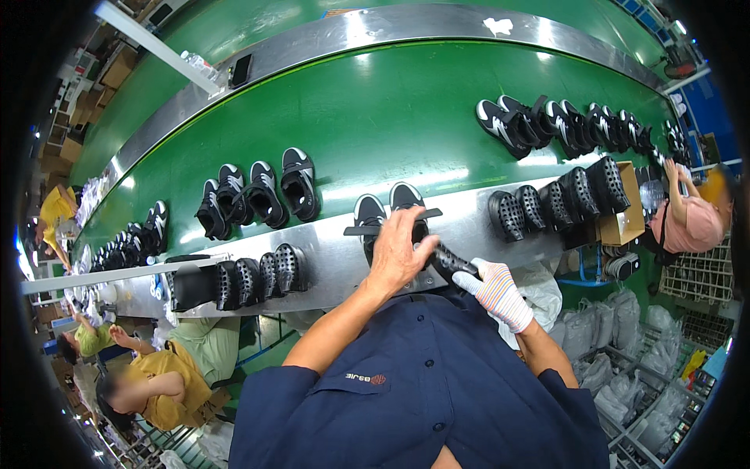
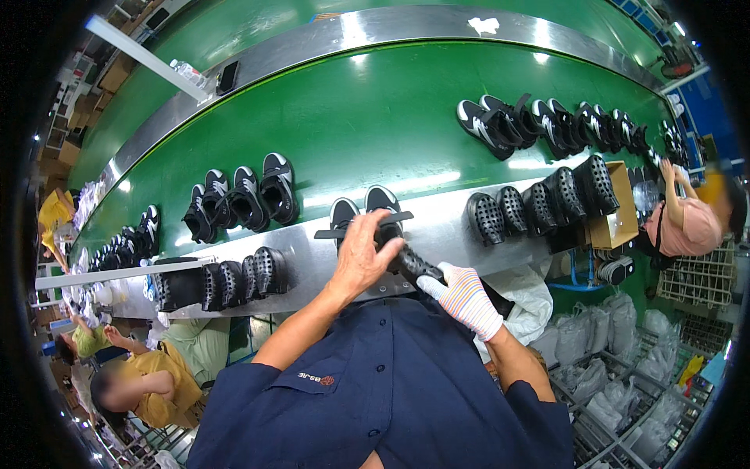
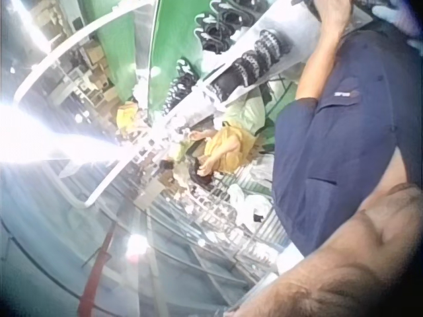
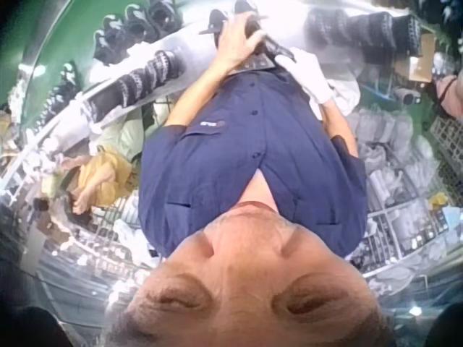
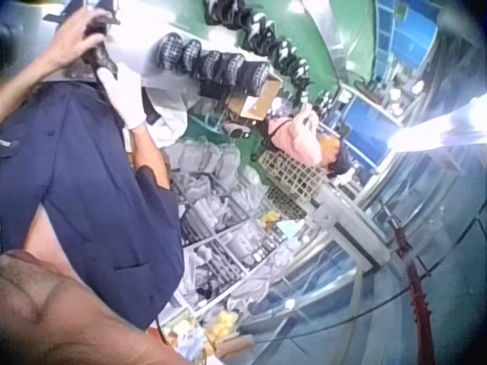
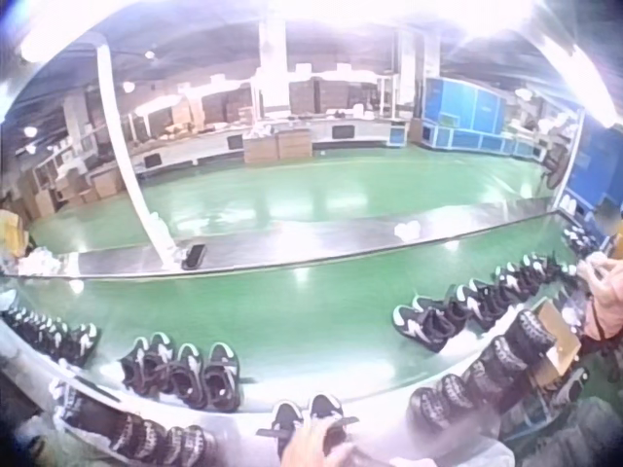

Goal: The person places black plastic inserts into black shoes on a conveyor belt, walks to a white storage bag to collect more components, and continues inserting them into shoes at the assembly line.

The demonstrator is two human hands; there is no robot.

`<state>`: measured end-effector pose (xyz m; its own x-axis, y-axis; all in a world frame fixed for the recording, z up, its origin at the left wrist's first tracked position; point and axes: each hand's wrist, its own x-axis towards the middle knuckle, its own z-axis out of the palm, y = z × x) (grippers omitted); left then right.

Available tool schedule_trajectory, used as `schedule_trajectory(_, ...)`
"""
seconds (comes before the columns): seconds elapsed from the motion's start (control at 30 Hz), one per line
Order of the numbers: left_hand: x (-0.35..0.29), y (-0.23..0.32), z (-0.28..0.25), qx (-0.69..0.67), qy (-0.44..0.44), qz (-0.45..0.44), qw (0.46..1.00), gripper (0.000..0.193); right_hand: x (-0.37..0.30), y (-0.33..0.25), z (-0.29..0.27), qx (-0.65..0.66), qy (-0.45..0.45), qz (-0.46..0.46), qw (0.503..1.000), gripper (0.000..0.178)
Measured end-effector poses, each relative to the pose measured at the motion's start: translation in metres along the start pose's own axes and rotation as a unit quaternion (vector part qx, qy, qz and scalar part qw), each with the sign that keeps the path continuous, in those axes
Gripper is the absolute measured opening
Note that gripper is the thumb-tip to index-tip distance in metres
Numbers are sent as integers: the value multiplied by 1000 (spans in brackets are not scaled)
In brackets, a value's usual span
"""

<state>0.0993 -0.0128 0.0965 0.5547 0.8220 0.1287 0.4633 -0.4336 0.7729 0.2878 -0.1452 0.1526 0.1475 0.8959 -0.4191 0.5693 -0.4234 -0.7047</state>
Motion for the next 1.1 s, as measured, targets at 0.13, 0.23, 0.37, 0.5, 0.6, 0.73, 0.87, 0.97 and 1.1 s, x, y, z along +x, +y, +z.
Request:
schedule_trajectory(0.13, 11, -26, 11, 164, -72, 40, 983, 51, 34, 4, 22, -75, -93, 32, 992, 49)
schedule_trajectory(0.23, 25, -61, 29, 143, -141, 17, 979, 28, 57, -11, 32, -195, -48, 42, 979, 44)
schedule_trajectory(0.37, 37, -54, 46, 76, -167, 95, 978, 22, 87, -6, 61, -255, 27, 46, 965, 23)
schedule_trajectory(0.5, 41, -41, 54, 33, -132, 37, 990, 44, 108, 34, 88, -222, 83, 41, 971, 29)
schedule_trajectory(0.6, 10, -46, 49, -30, -79, -62, 994, 90, 86, 54, 83, -159, 190, 39, 968, 48)
schedule_trajectory(0.73, -3, -46, 67, -68, -71, -212, 972, 91, 105, 63, 93, -145, 191, 26, 970, 42)
schedule_trajectory(0.87, 10, -57, 85, 41, -62, -268, 960, 78, 132, 56, 88, -181, 125, 98, 971, 37)
schedule_trajectory(0.97, 11, -69, 93, 73, -88, -249, 962, 63, 143, 59, 93, -226, 127, 112, 959, 27)
schedule_trajectory(1.1, -24, -33, 51, -36, -67, -166, 983, 61, 144, 71, 92, -222, 108, 118, 962, 27)
